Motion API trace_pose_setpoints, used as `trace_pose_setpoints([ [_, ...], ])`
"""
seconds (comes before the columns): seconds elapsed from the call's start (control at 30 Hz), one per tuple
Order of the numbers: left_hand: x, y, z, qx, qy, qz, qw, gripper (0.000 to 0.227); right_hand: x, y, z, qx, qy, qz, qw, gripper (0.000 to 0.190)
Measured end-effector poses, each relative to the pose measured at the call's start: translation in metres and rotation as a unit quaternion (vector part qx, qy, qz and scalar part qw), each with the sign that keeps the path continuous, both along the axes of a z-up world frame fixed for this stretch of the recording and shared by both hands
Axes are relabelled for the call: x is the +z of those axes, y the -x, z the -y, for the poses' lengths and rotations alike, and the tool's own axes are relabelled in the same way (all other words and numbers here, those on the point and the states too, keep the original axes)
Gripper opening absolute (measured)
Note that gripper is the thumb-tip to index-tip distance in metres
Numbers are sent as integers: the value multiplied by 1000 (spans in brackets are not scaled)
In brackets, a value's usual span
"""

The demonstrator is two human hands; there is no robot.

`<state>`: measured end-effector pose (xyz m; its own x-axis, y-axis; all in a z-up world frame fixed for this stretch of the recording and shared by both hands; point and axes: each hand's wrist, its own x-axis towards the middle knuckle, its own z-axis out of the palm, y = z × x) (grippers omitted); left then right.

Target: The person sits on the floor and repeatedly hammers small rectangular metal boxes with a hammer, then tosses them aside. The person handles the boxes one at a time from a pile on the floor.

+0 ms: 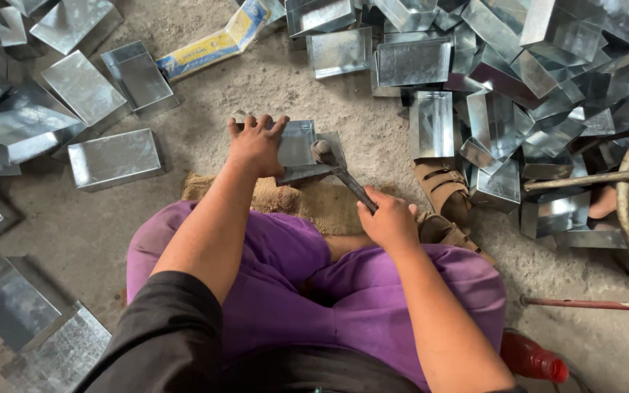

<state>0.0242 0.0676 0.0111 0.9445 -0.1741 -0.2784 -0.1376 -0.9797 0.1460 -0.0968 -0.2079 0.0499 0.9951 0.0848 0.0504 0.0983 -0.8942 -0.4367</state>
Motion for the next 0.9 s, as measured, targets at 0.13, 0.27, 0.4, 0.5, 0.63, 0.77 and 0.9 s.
trace_pose_setpoints([
  [0.13, -2, -3, -4, 18, 24, -7, 1000, 131, -10, 6, 1, -15, -31, 7, 999, 28],
  [0.27, -4, 0, -6, 7, 10, -10, 1000, 130, -17, 6, 2, -12, -26, 27, 999, 36],
  [0.4, 8, -2, -3, 6, 7, -26, 1000, 130, -12, -3, 0, -18, 2, 18, 1000, 34],
  [0.5, 8, -7, -12, -11, 41, -77, 996, 130, 3, 5, 4, -21, -91, 69, 993, 32],
  [0.63, -7, -20, -44, 25, 284, -230, 931, 146, 45, 23, 19, -2, -238, 170, 956, 16],
  [0.77, -31, -22, -65, 200, 291, -365, 862, 137, 99, 23, 36, 84, -322, 432, 838, 17],
  [0.9, -43, -24, -67, 190, 316, -345, 863, 138, 109, 42, 31, 61, -342, 496, 796, 29],
])
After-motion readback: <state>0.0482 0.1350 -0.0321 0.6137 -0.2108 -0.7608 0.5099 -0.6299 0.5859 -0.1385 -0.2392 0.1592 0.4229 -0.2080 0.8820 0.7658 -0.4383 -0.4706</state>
